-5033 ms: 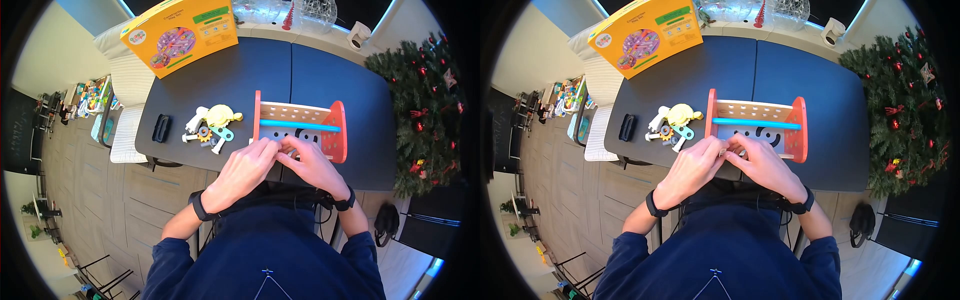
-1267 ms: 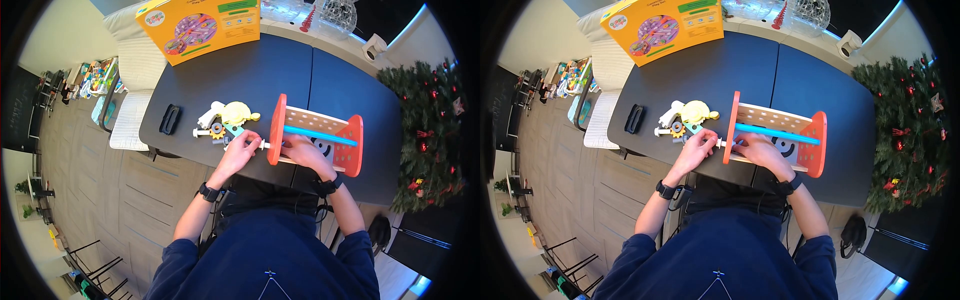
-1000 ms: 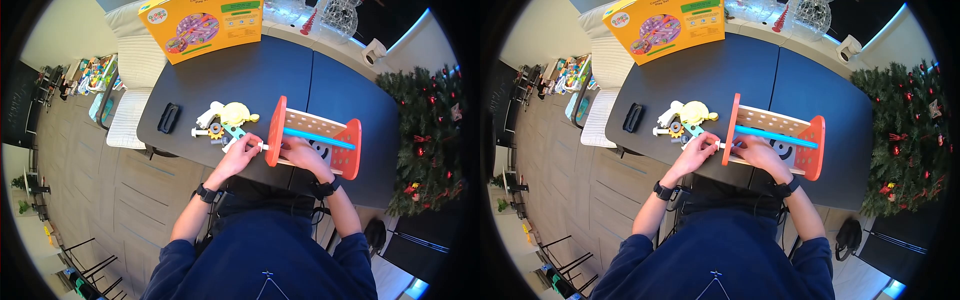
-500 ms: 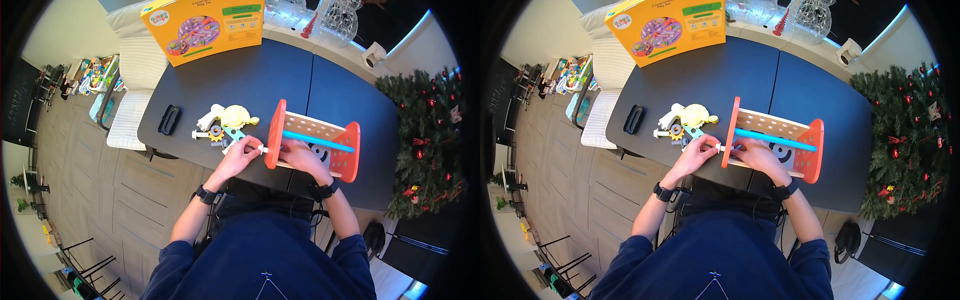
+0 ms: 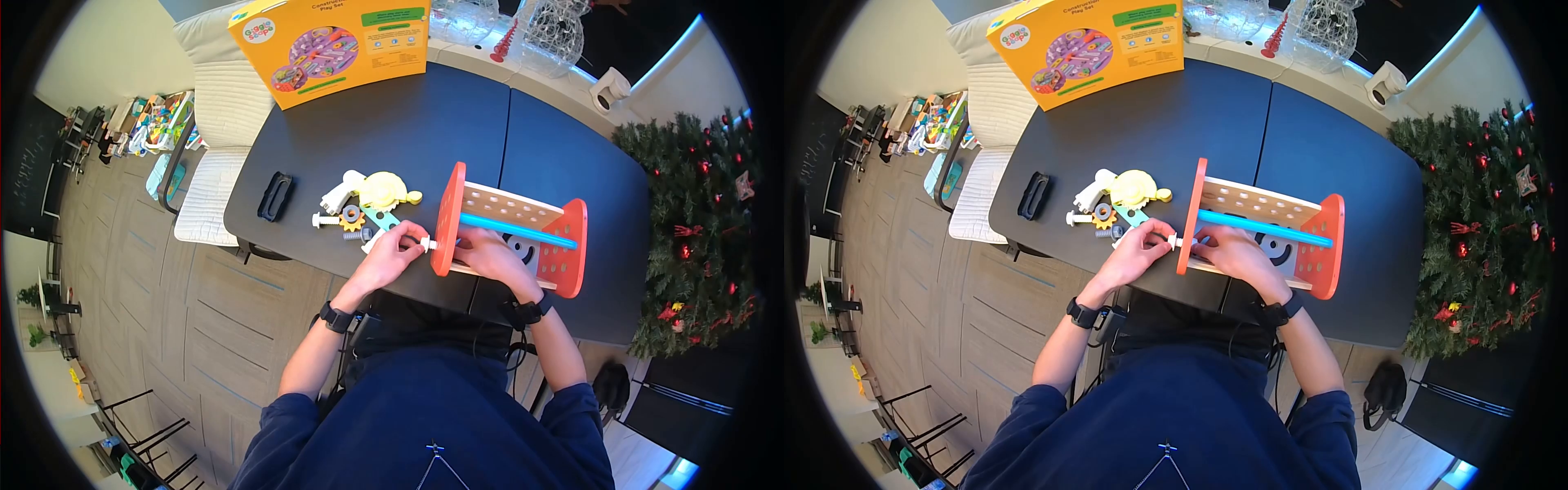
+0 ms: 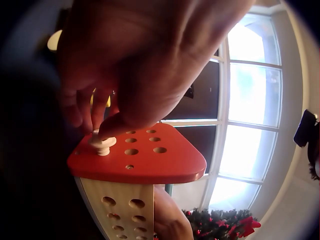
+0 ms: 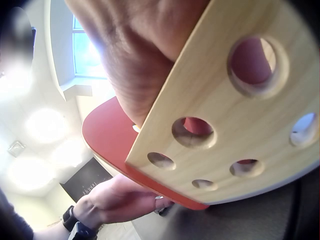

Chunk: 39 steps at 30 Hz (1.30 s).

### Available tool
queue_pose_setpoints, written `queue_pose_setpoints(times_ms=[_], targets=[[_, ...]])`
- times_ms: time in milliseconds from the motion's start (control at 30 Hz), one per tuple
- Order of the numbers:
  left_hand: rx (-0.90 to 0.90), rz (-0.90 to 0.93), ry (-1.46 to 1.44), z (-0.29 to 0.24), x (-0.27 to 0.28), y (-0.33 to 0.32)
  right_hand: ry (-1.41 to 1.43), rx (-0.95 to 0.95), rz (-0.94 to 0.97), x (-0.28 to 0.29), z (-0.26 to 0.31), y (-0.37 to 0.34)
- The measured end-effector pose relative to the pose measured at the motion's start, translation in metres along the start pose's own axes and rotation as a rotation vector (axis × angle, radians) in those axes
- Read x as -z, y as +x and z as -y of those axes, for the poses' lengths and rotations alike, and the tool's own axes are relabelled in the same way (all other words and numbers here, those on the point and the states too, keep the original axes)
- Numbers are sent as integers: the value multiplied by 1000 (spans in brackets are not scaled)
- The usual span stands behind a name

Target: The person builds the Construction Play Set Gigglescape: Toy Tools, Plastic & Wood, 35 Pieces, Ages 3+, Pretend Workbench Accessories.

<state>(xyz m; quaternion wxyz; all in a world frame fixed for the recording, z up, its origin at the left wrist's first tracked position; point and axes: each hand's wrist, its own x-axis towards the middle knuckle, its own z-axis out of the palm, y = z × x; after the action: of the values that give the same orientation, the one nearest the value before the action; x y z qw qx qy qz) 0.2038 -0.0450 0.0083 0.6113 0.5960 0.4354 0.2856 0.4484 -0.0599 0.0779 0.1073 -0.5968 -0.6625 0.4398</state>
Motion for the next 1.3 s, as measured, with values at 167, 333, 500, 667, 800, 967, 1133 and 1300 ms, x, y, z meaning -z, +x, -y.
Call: queue_pose_setpoints(times_ms=[167, 333, 500, 667, 800, 967, 1133, 1300], targets=[[44, -85, -1, -19, -3, -5, 20, -4, 3, 1, 2, 0], [268, 20, 68, -18, -2, 1, 7, -2, -4, 1, 3, -1], [-5, 31, -32, 12, -2, 3, 22, -7, 5, 0, 2, 0], [-12, -21, -24, -5, 0, 0, 22, -4, 5, 0, 2, 0], [197, 9, -3, -9, 1, 4, 24, 5, -2, -1, -1, 0], [10, 39, -73, 11, -3, 5, 31, -25, 14, 2, 5, -2], [-13, 67, -63, 3, 3, 2, 42, -5, 10, 0, 2, -1], [133, 4, -49, 8, 0, 7, 43, 18, -8, -3, -4, 1]])
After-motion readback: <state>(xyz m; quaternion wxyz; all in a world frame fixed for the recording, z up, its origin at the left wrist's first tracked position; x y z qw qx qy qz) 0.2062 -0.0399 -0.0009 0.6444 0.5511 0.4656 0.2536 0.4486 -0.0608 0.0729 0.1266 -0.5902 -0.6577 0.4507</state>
